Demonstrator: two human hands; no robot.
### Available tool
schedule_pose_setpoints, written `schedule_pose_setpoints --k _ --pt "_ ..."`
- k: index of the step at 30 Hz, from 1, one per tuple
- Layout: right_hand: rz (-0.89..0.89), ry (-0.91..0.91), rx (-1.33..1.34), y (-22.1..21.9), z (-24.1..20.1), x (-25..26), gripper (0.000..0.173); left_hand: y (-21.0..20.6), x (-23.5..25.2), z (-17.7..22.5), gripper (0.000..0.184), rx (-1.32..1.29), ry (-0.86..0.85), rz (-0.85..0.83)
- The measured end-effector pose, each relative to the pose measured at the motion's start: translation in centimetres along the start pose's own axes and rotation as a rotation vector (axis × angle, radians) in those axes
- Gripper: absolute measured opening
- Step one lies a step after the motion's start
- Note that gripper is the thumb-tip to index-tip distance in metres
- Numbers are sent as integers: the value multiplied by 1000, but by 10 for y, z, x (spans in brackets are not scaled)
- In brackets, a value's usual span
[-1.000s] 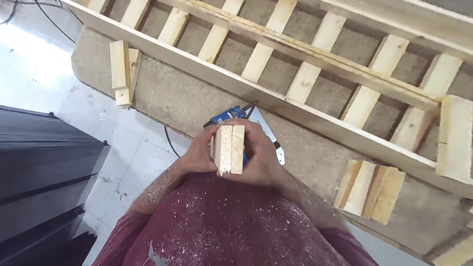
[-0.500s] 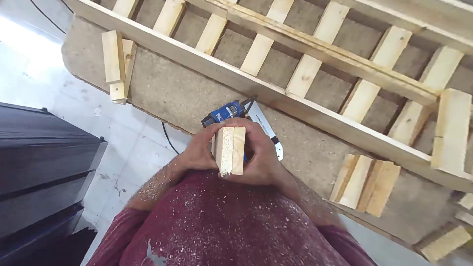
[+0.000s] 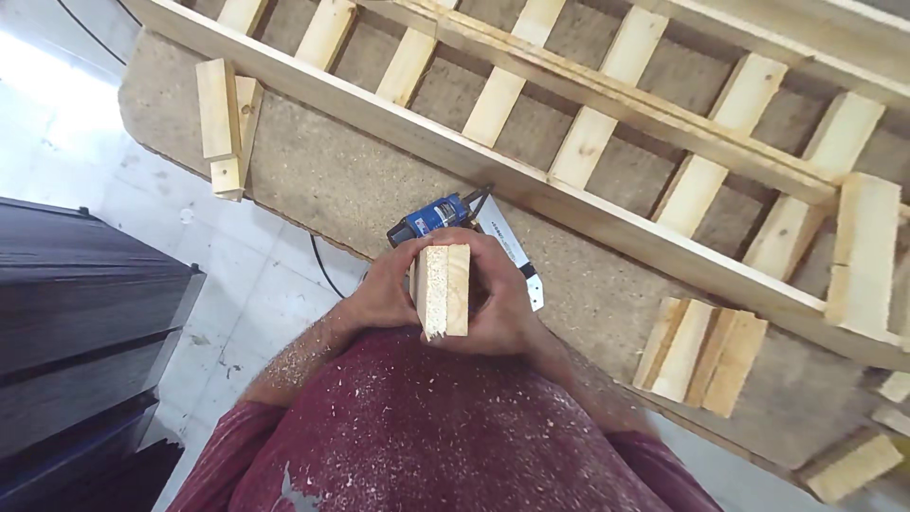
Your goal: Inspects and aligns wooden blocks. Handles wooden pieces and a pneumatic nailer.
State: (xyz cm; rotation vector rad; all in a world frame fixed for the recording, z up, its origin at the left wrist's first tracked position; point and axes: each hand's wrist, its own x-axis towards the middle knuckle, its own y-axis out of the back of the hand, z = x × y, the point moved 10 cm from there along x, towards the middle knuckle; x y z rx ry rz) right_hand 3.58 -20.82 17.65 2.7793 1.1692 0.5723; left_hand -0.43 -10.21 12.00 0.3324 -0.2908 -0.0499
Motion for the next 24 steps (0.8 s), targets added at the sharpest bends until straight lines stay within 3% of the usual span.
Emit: schedule_pose_setpoints --k 19,22,24 --pt "-18 -10 22 -7 4 2 91 4 -4 -2 92 7 8 50" --pt "-106 2 -170 0 -4 15 115 14 6 -4 91 -11 61 -18" --pt "-176 140 -449 12 -24 33 127 19 19 -5 91 -17 104 -221"
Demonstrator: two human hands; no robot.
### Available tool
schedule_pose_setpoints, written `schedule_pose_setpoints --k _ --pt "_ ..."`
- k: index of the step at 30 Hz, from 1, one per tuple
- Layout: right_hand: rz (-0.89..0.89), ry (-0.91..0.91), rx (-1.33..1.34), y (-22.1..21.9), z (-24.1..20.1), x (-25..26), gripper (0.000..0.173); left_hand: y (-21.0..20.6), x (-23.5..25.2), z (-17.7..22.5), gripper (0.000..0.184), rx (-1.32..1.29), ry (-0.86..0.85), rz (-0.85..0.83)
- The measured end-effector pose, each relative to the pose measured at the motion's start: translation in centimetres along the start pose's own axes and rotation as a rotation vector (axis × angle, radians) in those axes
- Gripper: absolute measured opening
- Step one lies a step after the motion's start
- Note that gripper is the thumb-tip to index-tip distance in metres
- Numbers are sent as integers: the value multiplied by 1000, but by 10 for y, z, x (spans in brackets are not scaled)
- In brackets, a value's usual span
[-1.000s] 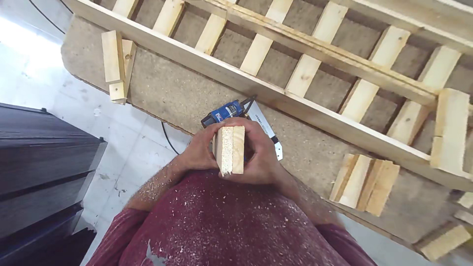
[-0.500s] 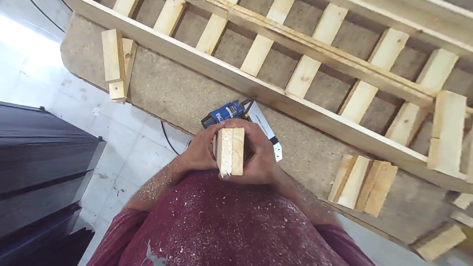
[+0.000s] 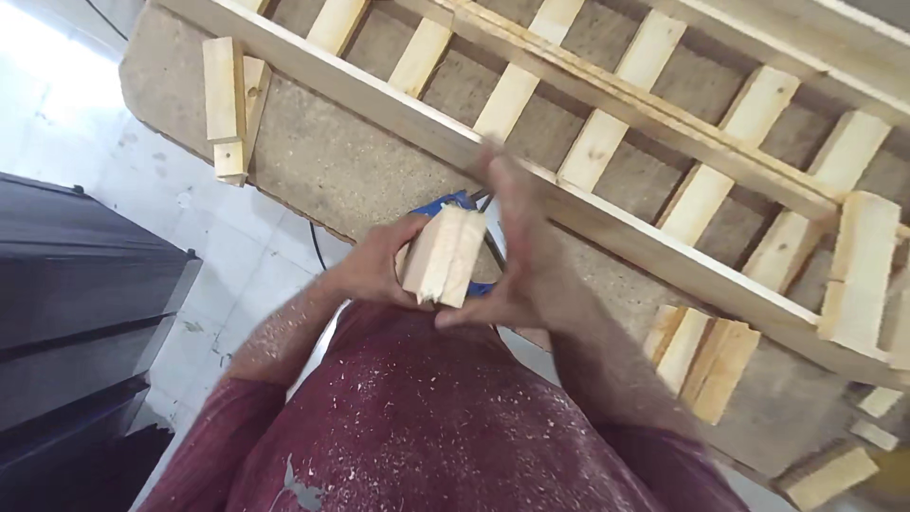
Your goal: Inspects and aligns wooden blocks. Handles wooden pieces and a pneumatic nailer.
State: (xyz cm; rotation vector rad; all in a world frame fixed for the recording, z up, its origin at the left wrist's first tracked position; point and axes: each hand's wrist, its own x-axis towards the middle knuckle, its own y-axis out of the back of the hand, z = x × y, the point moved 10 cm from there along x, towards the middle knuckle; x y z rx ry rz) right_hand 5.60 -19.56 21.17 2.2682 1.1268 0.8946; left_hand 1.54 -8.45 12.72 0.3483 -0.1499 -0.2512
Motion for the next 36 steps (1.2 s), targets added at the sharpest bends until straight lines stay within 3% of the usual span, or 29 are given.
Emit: schedule_pose_setpoints --k 1,4,5,7,9,12,14,17,23,27,36 --pt "-32 87 -117 8 -8 9 120 1 6 -2 93 3 19 -136" --pt "-304 260 -241 -13 -23 21 69 -9 10 -9 85 -136 40 -541" --pt "-348 256 -186 -27 -19 22 55 -12 7 -13 76 -208 61 -643" --pt "-336 77 15 -46 6 15 49 -11 -5 -30 67 -305 170 -753" --pt "-178 -191 182 -46 46 0 42 11 -12 -43 64 -210 250 -617" --pt "84 -602 450 -42 116 -45 39 59 -40 -36 59 337 253 -187" --pt "242 -750 708 -46 144 -71 43 61 -69 -30 78 617 209 -61" --pt "233 -886 850 -65 148 -90 37 50 -98 -33 91 799 162 28" --pt "146 -977 937 -93 139 -98 31 45 -112 -48 82 877 211 63" --pt "156 -974 922 -94 134 -102 36 43 -118 -44 80 867 207 80" --pt "231 -810 846 -75 112 -106 44 42 -130 -14 76 882 36 189"
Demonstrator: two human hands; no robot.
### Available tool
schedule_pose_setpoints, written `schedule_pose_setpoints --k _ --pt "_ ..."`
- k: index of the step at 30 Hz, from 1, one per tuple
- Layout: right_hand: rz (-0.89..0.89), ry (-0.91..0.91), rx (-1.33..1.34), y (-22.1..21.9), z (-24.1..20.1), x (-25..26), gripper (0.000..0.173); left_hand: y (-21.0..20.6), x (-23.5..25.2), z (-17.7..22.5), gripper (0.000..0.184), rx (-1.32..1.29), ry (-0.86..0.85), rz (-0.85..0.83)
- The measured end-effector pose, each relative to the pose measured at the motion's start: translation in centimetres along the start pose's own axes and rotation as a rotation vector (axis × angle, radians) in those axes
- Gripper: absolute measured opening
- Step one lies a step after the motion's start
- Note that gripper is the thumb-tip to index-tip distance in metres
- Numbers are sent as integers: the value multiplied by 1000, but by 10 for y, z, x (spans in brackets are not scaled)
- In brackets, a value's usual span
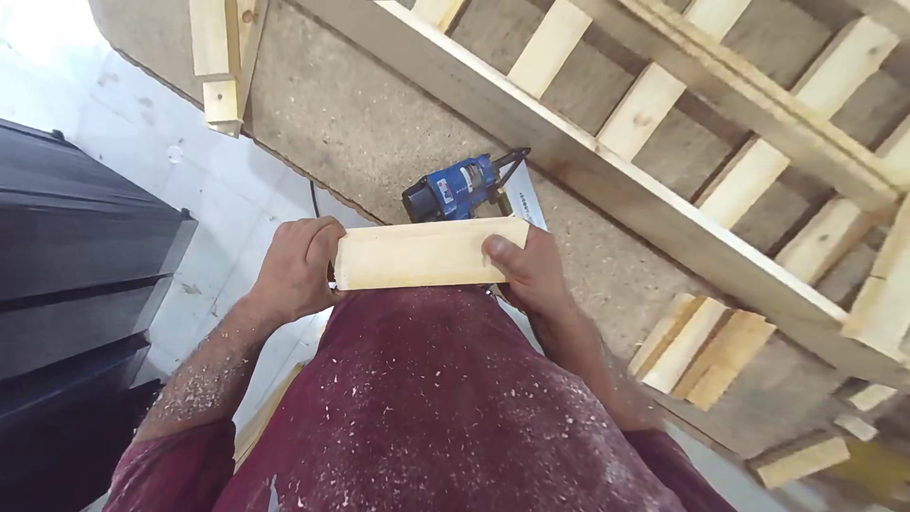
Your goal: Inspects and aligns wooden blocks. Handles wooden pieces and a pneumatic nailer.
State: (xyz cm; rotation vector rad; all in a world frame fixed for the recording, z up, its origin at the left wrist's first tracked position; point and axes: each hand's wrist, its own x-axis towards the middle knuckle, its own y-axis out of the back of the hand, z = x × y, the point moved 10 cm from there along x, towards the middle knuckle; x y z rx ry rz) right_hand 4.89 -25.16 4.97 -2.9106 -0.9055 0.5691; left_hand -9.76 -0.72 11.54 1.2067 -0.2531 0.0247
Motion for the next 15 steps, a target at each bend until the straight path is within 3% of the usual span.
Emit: schedule_pose_setpoints --k 10,15 --pt "36 110 -50 3 -9 -13 43 -1 -5 2 76 -17 -65 33" --pt "39 169 -93 -1 -19 -22 39 7 10 10 89 -167 -29 -101"
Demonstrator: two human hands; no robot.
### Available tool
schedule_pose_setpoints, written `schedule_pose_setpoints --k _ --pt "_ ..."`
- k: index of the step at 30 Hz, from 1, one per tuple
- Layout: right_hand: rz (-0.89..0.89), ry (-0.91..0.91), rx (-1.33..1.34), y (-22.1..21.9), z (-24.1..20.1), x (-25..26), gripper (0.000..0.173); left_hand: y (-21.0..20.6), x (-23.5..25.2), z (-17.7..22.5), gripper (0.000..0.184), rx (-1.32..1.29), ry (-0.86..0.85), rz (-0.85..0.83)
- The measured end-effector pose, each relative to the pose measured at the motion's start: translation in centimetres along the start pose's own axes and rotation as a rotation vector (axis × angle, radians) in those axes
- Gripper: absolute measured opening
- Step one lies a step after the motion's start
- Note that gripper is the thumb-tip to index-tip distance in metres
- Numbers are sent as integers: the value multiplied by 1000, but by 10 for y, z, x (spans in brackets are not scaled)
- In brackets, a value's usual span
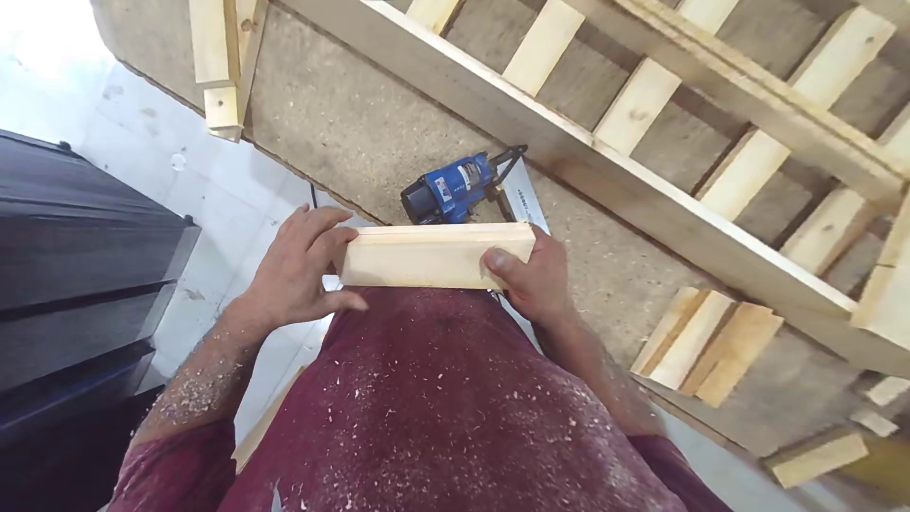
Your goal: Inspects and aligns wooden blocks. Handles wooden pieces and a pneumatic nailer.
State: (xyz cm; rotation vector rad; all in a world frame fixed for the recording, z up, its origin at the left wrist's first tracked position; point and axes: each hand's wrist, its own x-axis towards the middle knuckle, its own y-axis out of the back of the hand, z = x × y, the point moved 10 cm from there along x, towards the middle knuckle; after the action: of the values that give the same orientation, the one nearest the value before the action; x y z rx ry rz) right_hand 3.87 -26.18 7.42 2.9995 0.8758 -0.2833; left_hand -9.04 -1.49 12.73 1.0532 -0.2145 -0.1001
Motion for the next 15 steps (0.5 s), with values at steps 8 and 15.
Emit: schedule_pose_setpoints --k 8,15 --pt "-49 -22 -8 -15 -4 -1 27 -46 59 19 83 226 167 -215" --pt "-52 -133 -37 -16 20 5 31 -58 60 7 82 261 172 -290"
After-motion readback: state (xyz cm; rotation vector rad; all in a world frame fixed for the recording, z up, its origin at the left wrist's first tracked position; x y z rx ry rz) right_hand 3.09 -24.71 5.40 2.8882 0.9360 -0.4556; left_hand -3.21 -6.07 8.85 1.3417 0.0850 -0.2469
